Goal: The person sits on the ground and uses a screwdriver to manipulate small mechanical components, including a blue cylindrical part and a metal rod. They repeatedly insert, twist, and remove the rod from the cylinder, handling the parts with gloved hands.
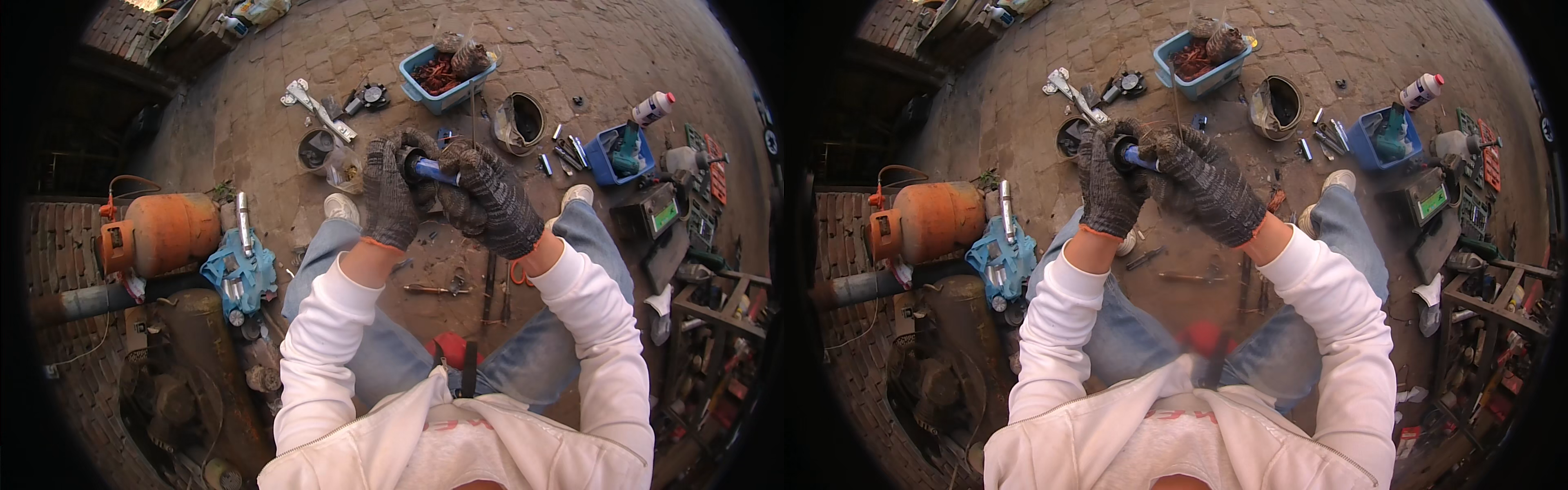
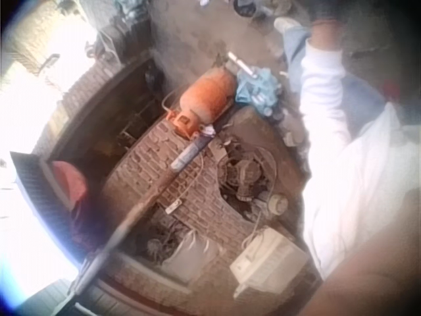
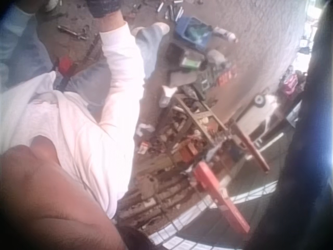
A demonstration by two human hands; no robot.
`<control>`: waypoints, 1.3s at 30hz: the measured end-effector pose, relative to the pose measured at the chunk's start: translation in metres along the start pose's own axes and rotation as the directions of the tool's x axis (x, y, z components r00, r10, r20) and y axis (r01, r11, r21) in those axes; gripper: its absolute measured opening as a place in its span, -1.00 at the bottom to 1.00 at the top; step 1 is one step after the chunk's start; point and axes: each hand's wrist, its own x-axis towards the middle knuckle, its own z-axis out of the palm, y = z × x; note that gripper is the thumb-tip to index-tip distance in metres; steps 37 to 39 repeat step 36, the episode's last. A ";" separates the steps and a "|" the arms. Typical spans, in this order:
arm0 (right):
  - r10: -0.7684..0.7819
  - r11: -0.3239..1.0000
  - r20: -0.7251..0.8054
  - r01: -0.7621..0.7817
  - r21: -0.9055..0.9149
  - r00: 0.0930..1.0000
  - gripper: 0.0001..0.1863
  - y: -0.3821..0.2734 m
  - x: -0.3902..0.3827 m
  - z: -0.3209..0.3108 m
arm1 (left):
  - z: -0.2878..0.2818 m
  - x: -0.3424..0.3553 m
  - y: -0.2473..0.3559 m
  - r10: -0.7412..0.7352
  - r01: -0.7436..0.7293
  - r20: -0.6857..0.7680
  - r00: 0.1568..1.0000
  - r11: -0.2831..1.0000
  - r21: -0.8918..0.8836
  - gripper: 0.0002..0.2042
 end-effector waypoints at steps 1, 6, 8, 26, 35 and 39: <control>0.148 0.946 0.019 -0.147 0.289 0.989 -0.77 0.000 -0.001 0.001 | -0.001 0.000 0.002 0.047 -0.048 0.016 0.999 0.997 0.060 -0.71; 0.333 0.500 0.171 -0.328 0.801 0.927 -0.76 0.001 0.002 0.013 | 0.004 0.011 0.002 0.447 -0.424 -0.122 0.886 0.889 0.173 -0.69; 0.398 0.494 0.082 -0.288 0.820 0.914 -0.76 0.000 0.005 0.017 | 0.005 0.016 0.000 0.434 -0.426 -0.138 0.890 0.901 0.081 -0.69; 0.225 0.635 -0.222 0.030 0.772 0.949 -0.72 -0.002 0.061 0.023 | 0.024 0.092 -0.031 0.197 -0.284 -0.244 0.949 0.870 -0.402 -0.75; -0.074 0.996 -0.259 0.058 -0.068 0.963 -0.58 -0.020 0.046 0.027 | 0.025 0.067 0.012 -0.037 0.047 0.030 0.999 0.845 -0.533 -0.79; -0.135 0.985 -0.234 0.106 -0.134 0.963 -0.52 -0.021 0.045 0.030 | 0.023 0.065 0.013 -0.049 0.059 0.033 0.998 0.842 -0.537 -0.79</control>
